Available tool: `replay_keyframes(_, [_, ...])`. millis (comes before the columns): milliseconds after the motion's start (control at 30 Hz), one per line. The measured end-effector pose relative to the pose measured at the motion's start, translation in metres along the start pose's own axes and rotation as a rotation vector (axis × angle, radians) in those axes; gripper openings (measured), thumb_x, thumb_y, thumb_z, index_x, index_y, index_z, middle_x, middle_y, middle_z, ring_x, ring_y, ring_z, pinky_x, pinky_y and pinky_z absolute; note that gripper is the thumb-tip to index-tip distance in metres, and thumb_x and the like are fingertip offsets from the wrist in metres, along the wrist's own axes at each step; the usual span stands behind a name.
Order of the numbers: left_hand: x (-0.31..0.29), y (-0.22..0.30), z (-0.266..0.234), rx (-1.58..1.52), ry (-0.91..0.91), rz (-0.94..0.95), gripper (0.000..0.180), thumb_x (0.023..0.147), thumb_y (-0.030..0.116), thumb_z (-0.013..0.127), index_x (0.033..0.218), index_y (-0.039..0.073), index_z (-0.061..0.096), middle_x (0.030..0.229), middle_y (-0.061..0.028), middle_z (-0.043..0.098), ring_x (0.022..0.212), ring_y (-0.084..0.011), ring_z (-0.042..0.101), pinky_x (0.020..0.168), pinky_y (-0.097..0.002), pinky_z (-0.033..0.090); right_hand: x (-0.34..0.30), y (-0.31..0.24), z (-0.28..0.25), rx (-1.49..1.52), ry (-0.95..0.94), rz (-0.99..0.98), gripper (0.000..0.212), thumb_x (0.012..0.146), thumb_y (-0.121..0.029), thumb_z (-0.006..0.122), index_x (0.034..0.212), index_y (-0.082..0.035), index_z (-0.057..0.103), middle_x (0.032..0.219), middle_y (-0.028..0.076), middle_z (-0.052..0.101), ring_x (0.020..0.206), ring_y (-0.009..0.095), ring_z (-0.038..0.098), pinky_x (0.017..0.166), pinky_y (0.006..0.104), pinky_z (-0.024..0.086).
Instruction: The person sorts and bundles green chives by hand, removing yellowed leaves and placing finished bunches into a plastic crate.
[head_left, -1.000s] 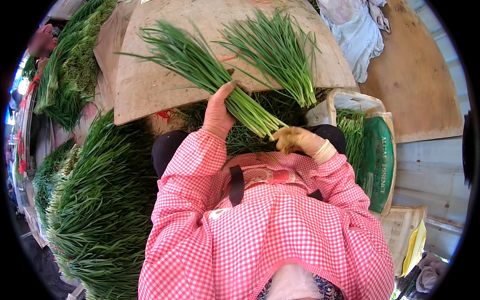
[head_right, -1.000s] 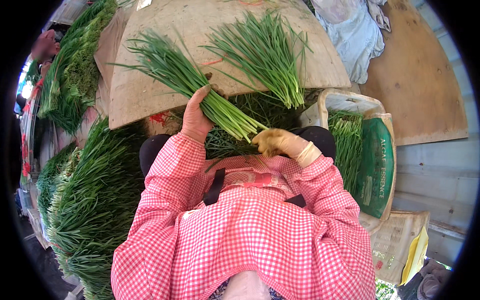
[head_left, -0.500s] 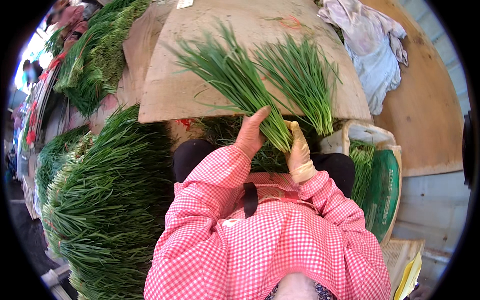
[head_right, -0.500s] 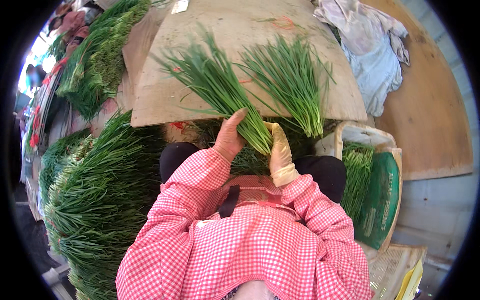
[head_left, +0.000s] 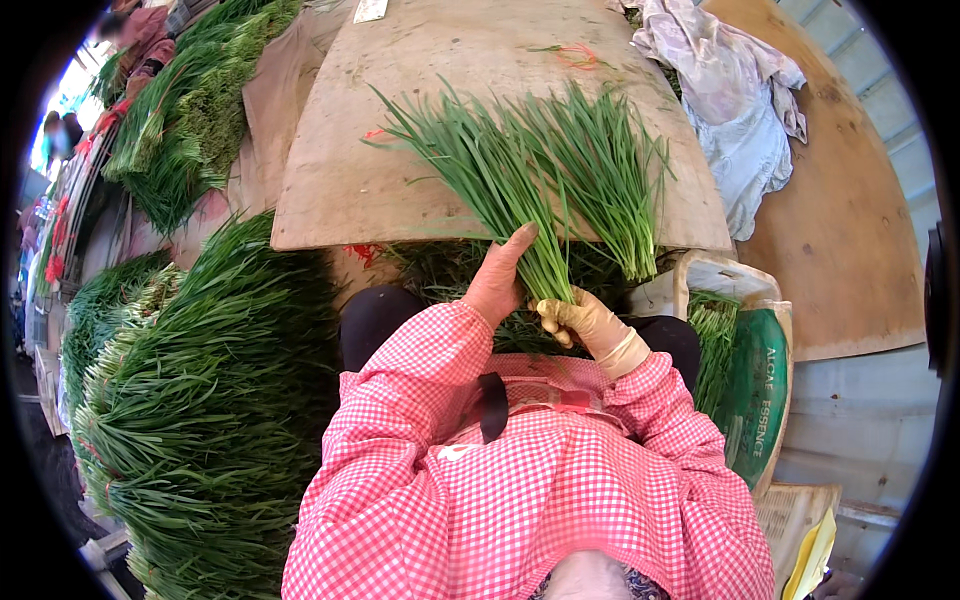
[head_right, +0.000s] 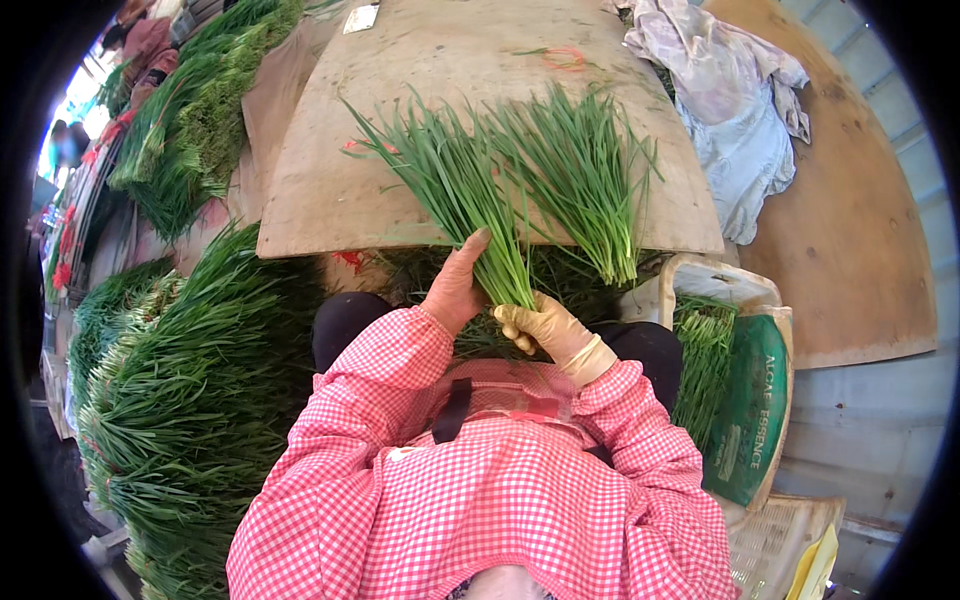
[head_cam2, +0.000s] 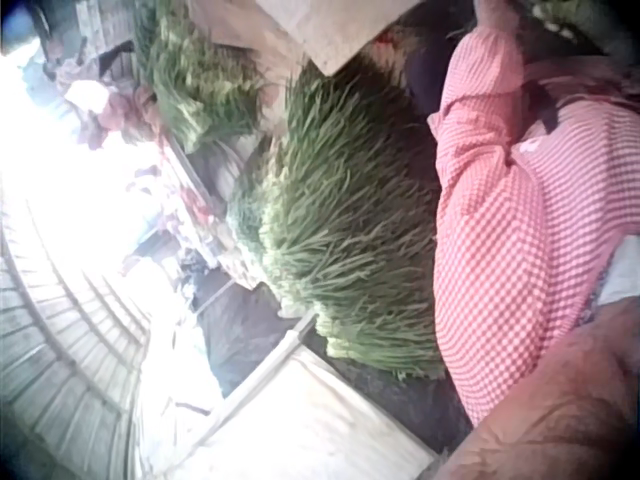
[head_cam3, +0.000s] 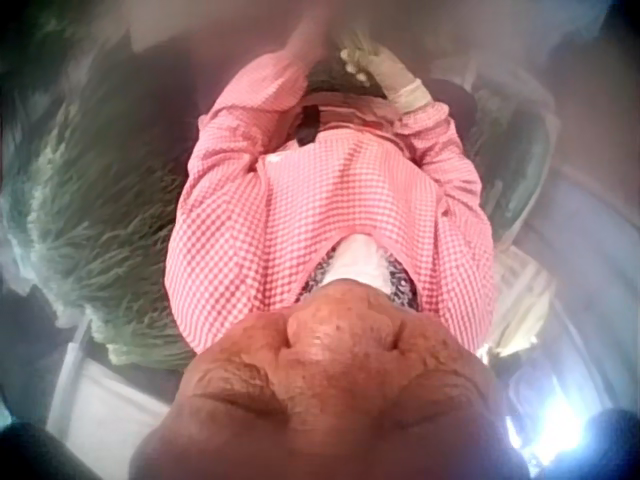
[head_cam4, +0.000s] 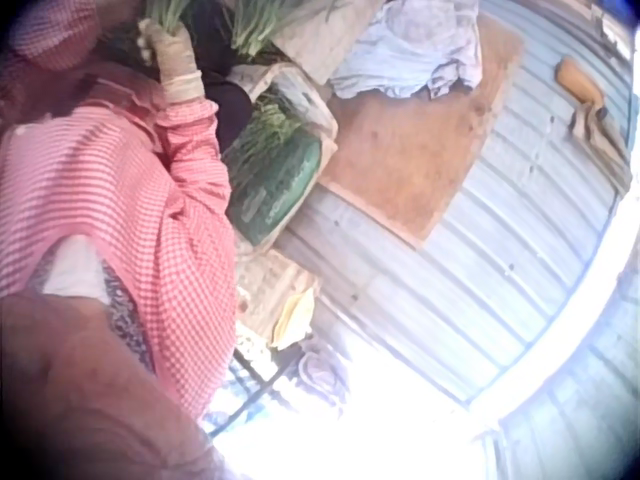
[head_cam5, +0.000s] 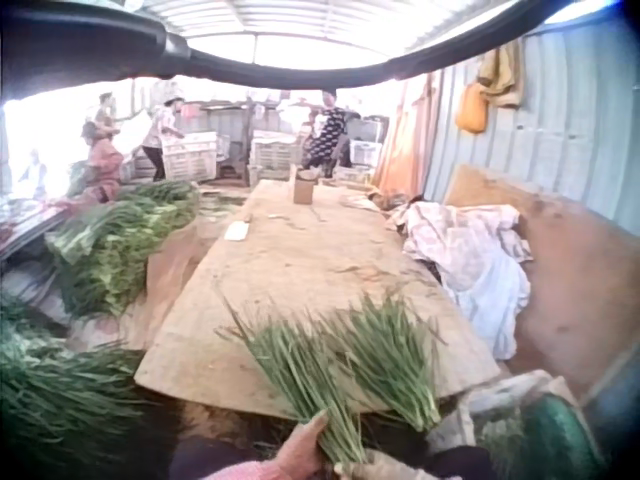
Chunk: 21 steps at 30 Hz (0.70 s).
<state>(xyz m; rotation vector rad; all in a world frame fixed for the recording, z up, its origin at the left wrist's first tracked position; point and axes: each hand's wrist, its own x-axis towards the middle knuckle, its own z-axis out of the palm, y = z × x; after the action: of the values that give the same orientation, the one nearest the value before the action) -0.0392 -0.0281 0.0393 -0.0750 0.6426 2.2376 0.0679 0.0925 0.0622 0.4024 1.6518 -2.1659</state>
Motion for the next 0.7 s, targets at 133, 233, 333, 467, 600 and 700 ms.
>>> replay_keyframes(133, [0.001,-0.003,-0.010,0.076,-0.219,-0.032,0.053,0.082,0.041,0.059,0.121,0.006,0.047,0.115,-0.0091,0.055,0.103,-0.0216,0.054,0.090,-0.0406,0.043,-0.006,-0.010,-0.001,0.056,-0.069,0.073,0.033,0.085,-0.035,0.059,0.093,-0.003,0.056,0.058,-0.005,0.045,0.044,0.004,0.034,0.040,0.0191,0.026])
replay_keyframes(233, [-0.002,-0.004,-0.007,-0.043,-0.264,-0.079,0.058,0.079,0.043,0.063,0.121,0.005,0.047,0.113,-0.0101,0.055,0.105,-0.0256,0.053,0.091,-0.0410,0.043,-0.008,-0.011,0.002,0.106,-0.130,0.150,0.032,0.086,-0.036,0.057,0.092,-0.004,0.056,0.058,-0.006,0.044,0.043,0.003,0.033,0.040,0.0185,0.025])
replay_keyframes(333, [0.001,-0.005,-0.011,-0.072,-0.283,-0.105,0.066,0.076,0.048,0.064,0.123,0.004,0.045,0.114,-0.0123,0.054,0.107,-0.0280,0.052,0.092,-0.0434,0.043,-0.008,-0.008,0.005,0.158,-0.119,0.177,0.032,0.086,-0.037,0.056,0.091,-0.005,0.056,0.058,-0.006,0.044,0.042,0.002,0.031,0.039,0.0179,0.023])
replay_keyframes(467, [-0.002,-0.005,-0.012,0.036,-0.330,-0.064,0.067,0.078,0.045,0.062,0.126,0.003,0.042,0.119,-0.0155,0.051,0.108,-0.0291,0.051,0.095,-0.0441,0.041,-0.012,-0.007,0.005,0.292,-0.135,0.208,0.033,0.087,-0.037,0.056,0.087,-0.004,0.057,0.057,-0.006,0.044,0.041,0.002,0.030,0.039,0.0174,0.023])
replay_keyframes(600, [-0.003,-0.004,-0.010,0.215,-0.282,-0.089,0.053,0.081,0.032,0.062,0.121,0.002,0.046,0.111,-0.0130,0.056,0.095,-0.0234,0.057,0.084,-0.0395,0.048,-0.012,0.000,0.001,0.363,-0.168,0.230,0.034,0.087,-0.037,0.056,0.085,-0.003,0.057,0.055,-0.006,0.043,0.040,0.002,0.029,0.038,0.0176,0.023])
replay_keyframes(700, [-0.003,-0.007,-0.005,0.205,-0.115,-0.076,0.038,0.081,0.023,0.061,0.111,0.001,0.051,0.101,-0.0110,0.059,0.083,-0.0196,0.059,0.073,-0.0366,0.052,-0.011,0.003,0.005,0.329,-0.143,0.255,0.033,0.086,-0.037,0.056,0.084,-0.004,0.057,0.054,-0.007,0.042,0.040,0.002,0.028,0.038,0.0180,0.021])
